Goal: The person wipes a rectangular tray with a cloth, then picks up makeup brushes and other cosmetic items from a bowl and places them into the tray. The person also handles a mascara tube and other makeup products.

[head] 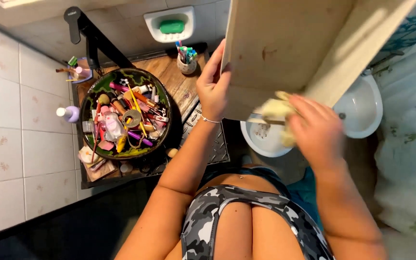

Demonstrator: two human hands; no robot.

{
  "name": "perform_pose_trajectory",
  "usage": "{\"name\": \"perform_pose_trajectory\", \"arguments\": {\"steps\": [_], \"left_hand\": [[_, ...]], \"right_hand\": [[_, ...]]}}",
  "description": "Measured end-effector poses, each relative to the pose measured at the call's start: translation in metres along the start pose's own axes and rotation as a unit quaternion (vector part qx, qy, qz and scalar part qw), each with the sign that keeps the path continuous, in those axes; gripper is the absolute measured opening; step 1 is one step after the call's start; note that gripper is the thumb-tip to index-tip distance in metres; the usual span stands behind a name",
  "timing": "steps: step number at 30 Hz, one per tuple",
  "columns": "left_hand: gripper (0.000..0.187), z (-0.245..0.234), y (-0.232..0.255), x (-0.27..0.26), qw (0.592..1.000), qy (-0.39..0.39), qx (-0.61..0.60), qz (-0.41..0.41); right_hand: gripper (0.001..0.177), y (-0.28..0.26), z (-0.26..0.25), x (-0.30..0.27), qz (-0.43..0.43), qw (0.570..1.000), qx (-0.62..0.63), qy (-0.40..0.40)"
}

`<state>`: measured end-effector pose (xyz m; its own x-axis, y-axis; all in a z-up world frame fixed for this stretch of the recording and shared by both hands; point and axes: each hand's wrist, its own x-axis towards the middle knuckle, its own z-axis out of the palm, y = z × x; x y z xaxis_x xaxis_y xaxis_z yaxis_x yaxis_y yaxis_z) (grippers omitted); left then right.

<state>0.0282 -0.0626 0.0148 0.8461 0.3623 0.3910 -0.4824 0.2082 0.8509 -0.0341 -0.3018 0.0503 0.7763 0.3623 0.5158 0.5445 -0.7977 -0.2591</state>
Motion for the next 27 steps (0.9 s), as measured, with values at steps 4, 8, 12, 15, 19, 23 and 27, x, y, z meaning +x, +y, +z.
{"name": "perform_pose_trajectory", "arguments": {"steps": [4,8,12,15,19,23,27], "left_hand": [[0.049,-0.001,0.007,-0.01,0.998,0.003,-0.058,0.015],[0.049,-0.003,0.011,-0.019,0.998,0.025,-0.042,0.038],[0.059,-0.023,-0.046,-0.025,0.991,0.1,-0.088,0.017],[0.059,-0.022,-0.04,-0.039,0.988,0.122,-0.091,0.014],[0.061,-0.019,-0.031,-0.028,0.98,0.153,-0.123,0.044],[0.062,-0.021,-0.025,-0.028,0.981,0.13,-0.13,0.055],[0.066,-0.035,-0.034,-0.021,0.977,0.159,-0.122,0.077]], "right_hand": [[0.009,0.031,0.093,0.017,0.064,0.993,-0.094,-0.041],[0.012,0.008,0.123,0.019,0.073,0.99,0.015,-0.12],[0.013,-0.029,0.145,-0.004,-0.043,0.989,0.008,-0.138],[0.018,0.012,0.14,-0.017,-0.074,0.978,0.075,-0.18],[0.02,0.011,0.065,0.028,-0.021,0.973,-0.14,-0.181],[0.021,-0.028,0.08,0.01,-0.04,0.984,-0.041,-0.17],[0.028,-0.01,0.041,0.036,-0.042,0.964,-0.142,-0.22]]}}
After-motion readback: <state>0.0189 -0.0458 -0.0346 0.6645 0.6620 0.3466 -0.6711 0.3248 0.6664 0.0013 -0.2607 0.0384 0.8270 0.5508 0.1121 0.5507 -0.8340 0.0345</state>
